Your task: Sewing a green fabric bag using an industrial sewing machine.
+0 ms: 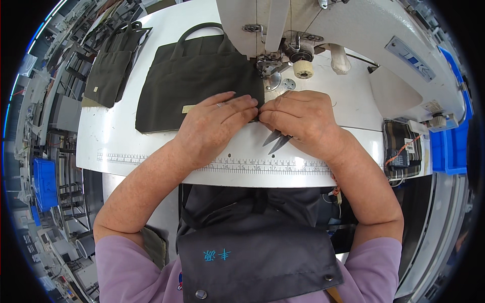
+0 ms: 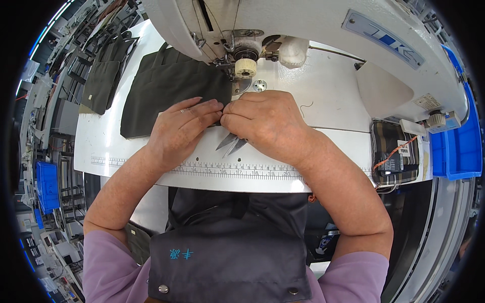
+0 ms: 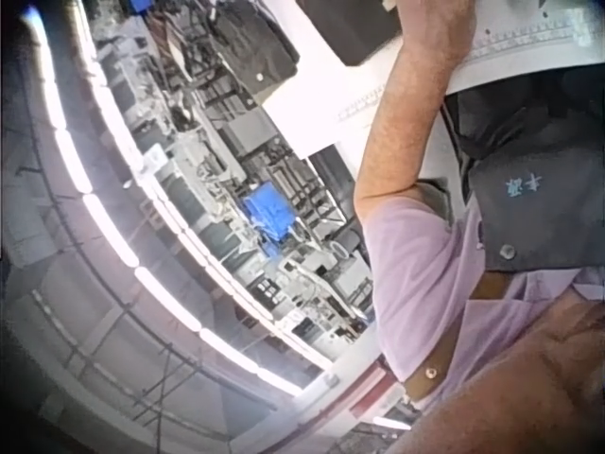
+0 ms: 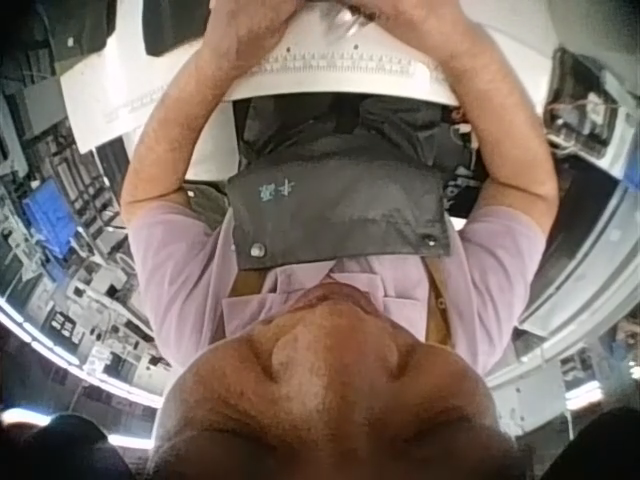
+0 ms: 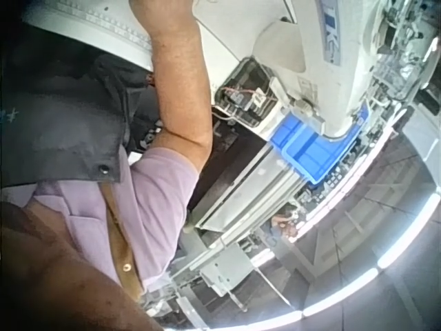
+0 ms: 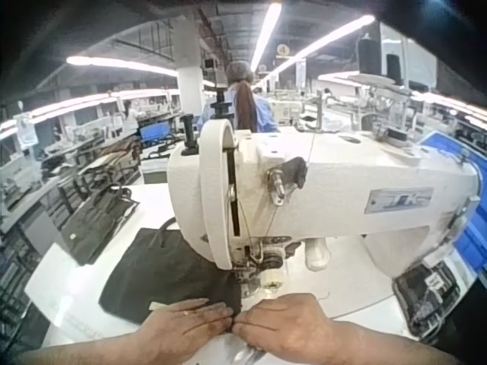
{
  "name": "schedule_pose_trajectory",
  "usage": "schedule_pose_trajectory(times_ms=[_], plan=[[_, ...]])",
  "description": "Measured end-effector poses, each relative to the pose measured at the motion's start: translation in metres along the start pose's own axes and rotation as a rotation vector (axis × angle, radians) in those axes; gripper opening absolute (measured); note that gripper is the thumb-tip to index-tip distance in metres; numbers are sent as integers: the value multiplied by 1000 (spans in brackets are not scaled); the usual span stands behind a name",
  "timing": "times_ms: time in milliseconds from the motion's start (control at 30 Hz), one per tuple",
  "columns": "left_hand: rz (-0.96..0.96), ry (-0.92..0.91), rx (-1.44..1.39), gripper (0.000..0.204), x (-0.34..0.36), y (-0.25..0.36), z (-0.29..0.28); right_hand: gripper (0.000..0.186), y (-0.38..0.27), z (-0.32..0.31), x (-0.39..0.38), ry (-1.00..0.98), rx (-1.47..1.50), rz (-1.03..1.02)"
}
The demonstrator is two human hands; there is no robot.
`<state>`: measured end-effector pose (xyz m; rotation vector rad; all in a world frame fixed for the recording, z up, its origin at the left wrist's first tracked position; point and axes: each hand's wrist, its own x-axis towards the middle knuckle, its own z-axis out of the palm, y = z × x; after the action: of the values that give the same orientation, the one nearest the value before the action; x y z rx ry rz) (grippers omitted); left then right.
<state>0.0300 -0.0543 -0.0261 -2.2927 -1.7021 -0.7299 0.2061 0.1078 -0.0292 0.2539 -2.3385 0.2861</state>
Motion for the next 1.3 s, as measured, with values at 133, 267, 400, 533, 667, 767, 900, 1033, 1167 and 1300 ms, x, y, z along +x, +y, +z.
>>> schedule_pose_trajectory(times_ms=[133, 267, 400, 533, 667, 767, 900, 1033, 1167, 1300], plan=[[48, -58, -83, 41, -4, -5, -9, 13, 0, -2, -3, -69, 17, 3], [24, -216, -172, 47, -7, -7, -15, 14, -2, -6, -5, -178, 52, 49], [5, -229, -184, 45, -8, -6, -14, 14, -3, -11, -2, -189, 143, 149], [3, -199, -196, 43, -6, -10, -12, 24, 3, -14, -6, -272, 200, 228], [16, -163, -169, 46, 1, -30, -2, 29, 8, -12, -4, -279, 150, 316], [-5, -146, -157, 50, 8, -44, 3, 32, 8, -10, -1, -303, 35, 373], [-71, -137, -167, 53, 22, -53, 7, 42, 6, -10, 3, -380, -157, 479], [-103, -126, -181, 54, 32, -61, 12, 45, 4, -11, 4, -393, -216, 515], [-135, -136, -110, 50, 34, -64, 14, 46, 6, -13, -3, -366, -191, 486], [-173, -134, -106, 53, 33, -62, 15, 45, 5, -12, -6, -346, -179, 464]])
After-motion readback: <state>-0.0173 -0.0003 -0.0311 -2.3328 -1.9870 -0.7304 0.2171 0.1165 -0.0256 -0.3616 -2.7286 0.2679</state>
